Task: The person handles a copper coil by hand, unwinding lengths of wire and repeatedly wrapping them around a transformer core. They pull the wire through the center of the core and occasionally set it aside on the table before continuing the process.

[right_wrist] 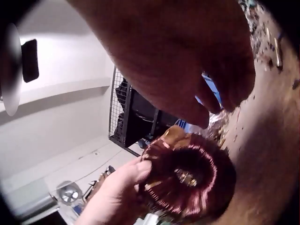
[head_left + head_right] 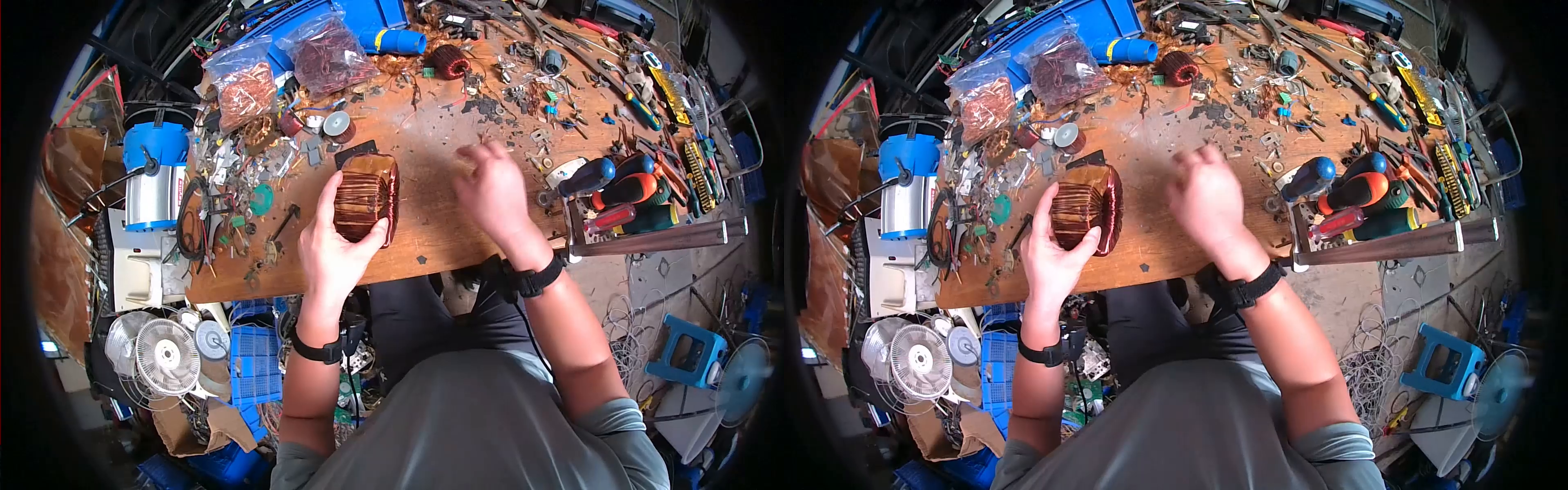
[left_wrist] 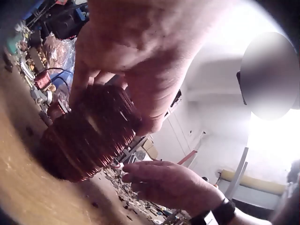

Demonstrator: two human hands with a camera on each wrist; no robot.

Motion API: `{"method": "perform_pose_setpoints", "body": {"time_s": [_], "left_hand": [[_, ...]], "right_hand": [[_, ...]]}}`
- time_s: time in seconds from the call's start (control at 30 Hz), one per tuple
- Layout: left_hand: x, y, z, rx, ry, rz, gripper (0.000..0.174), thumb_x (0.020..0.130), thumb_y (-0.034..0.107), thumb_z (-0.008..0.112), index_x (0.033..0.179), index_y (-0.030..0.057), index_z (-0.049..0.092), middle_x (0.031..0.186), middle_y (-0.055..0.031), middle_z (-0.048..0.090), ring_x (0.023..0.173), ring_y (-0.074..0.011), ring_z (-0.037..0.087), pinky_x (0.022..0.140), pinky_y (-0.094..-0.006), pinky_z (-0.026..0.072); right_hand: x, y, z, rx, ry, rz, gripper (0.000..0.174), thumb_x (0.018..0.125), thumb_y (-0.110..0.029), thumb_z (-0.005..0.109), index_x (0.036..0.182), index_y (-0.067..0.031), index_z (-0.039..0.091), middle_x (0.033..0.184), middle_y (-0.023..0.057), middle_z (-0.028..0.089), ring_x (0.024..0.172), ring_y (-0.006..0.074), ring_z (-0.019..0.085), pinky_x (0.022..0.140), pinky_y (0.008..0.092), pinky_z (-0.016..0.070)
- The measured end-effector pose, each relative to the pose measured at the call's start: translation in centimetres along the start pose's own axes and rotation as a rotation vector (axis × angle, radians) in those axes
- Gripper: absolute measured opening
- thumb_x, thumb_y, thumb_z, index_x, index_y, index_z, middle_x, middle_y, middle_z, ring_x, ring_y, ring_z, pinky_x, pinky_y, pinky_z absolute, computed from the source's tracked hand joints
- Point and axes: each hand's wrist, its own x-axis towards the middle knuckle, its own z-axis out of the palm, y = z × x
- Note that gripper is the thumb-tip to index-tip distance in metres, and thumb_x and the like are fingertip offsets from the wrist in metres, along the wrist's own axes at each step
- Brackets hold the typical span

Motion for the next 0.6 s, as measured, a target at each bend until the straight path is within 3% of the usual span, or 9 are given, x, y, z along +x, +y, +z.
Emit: {"method": "perform_pose_setpoints", "body": {"time_s": [0.07, 0.13, 0.2, 0.27, 0.3, 0.37, 0.4, 0.47, 0.6], "left_hand": [[0.3, 0.1, 0.3, 0.161, 0.057, 0.034, 0.078, 0.075, 0.018, 0.087, 0.141, 0.0078, 0.047, 0.103, -0.0152, 0.076, 0.091, -0.0261, 0.076, 0.081, -0.0384, 0.0608], [0.0, 1.0, 0.9, 0.068, 0.075, -0.050, 0.078, 0.075, 0.018, 0.087, 0.140, 0.0059, 0.045, 0.101, -0.0156, 0.075, 0.089, -0.0254, 0.076, 0.080, -0.0373, 0.0608], [-0.5, 1.5, 1.4, -0.077, 0.083, -0.127, 0.080, 0.078, 0.020, 0.087, 0.139, 0.0013, 0.039, 0.096, -0.0164, 0.075, 0.084, -0.0241, 0.076, 0.076, -0.0357, 0.0604], [-1.1, 2.3, 1.0, 0.033, 0.070, -0.140, 0.081, 0.079, 0.022, 0.087, 0.141, 0.0010, 0.039, 0.094, -0.0152, 0.075, 0.083, -0.0241, 0.075, 0.076, -0.0354, 0.0601], [-1.5, 1.9, 1.0, 0.036, 0.076, -0.148, 0.081, 0.079, 0.022, 0.087, 0.141, 0.0010, 0.039, 0.094, -0.0152, 0.075, 0.083, -0.0241, 0.075, 0.076, -0.0354, 0.0601], [-2.1, 0.6, 1.2, -0.016, 0.070, -0.066, 0.085, 0.080, 0.024, 0.087, 0.145, 0.0015, 0.038, 0.094, -0.0154, 0.074, 0.086, -0.0235, 0.075, 0.077, -0.0351, 0.0597], [-2.4, 0.2, 1.2, -0.016, 0.078, -0.073, 0.085, 0.080, 0.024, 0.087, 0.145, 0.0015, 0.038, 0.094, -0.0154, 0.074, 0.086, -0.0235, 0.075, 0.077, -0.0351, 0.0597], [-2.6, -0.3, 1.2, 0.030, 0.074, -0.022, 0.090, 0.079, 0.026, 0.087, 0.148, 0.0016, 0.035, 0.094, -0.0161, 0.073, 0.090, -0.0241, 0.075, 0.078, -0.0357, 0.0594], [-2.3, 0.1, 0.8, -0.075, 0.069, -0.049, 0.091, 0.078, 0.029, 0.088, 0.149, 0.0025, 0.037, 0.099, -0.0173, 0.073, 0.090, -0.0258, 0.074, 0.078, -0.0372, 0.0591]], "right_hand": [[-0.7, -1.1, 0.8, 0.110, -0.290, 0.000, 0.032, 0.082, -0.017, 0.076, 0.110, -0.0021, 0.071, 0.095, 0.0171, 0.071, 0.084, 0.0318, 0.071, 0.077, 0.0401, 0.0567], [-0.6, -3.1, 0.3, 0.255, -0.549, 0.168, 0.031, 0.084, -0.021, 0.074, 0.109, -0.0034, 0.071, 0.098, 0.0177, 0.073, 0.094, 0.0361, 0.070, 0.086, 0.0432, 0.0560], [-1.2, -2.5, 1.7, 0.320, -0.516, 0.126, 0.032, 0.086, -0.021, 0.072, 0.113, -0.0034, 0.070, 0.095, 0.0172, 0.074, 0.092, 0.0364, 0.071, 0.085, 0.0436, 0.0559], [-1.1, -2.1, 2.9, 0.298, -0.478, 0.144, 0.034, 0.089, -0.017, 0.074, 0.119, -0.0010, 0.068, 0.094, 0.0162, 0.074, 0.086, 0.0261, 0.073, 0.079, 0.0356, 0.0568], [-1.0, -1.8, 3.5, 0.300, -0.488, 0.140, 0.034, 0.089, -0.017, 0.074, 0.119, -0.0010, 0.068, 0.094, 0.0162, 0.074, 0.086, 0.0261, 0.073, 0.079, 0.0356, 0.0568], [-0.6, -1.2, 4.5, 0.523, -0.518, 0.171, 0.030, 0.090, -0.013, 0.074, 0.117, -0.0006, 0.068, 0.090, 0.0101, 0.075, 0.080, 0.0161, 0.070, 0.075, 0.0312, 0.0553], [-0.4, -1.0, 4.7, 0.521, -0.528, 0.167, 0.030, 0.090, -0.013, 0.074, 0.117, -0.0006, 0.068, 0.090, 0.0101, 0.075, 0.080, 0.0161, 0.070, 0.075, 0.0312, 0.0553], [0.0, -0.7, 5.1, 0.553, -0.611, 0.201, 0.018, 0.092, -0.011, 0.074, 0.106, -0.0008, 0.069, 0.084, 0.0023, 0.072, 0.076, 0.0073, 0.063, 0.070, 0.0271, 0.0524], [-0.1, -0.3, 4.9, 0.651, -0.632, 0.211, 0.011, 0.092, -0.011, 0.074, 0.094, -0.0025, 0.067, 0.081, -0.0023, 0.067, 0.075, 0.0045, 0.057, 0.069, 0.0244, 0.0499]]}}
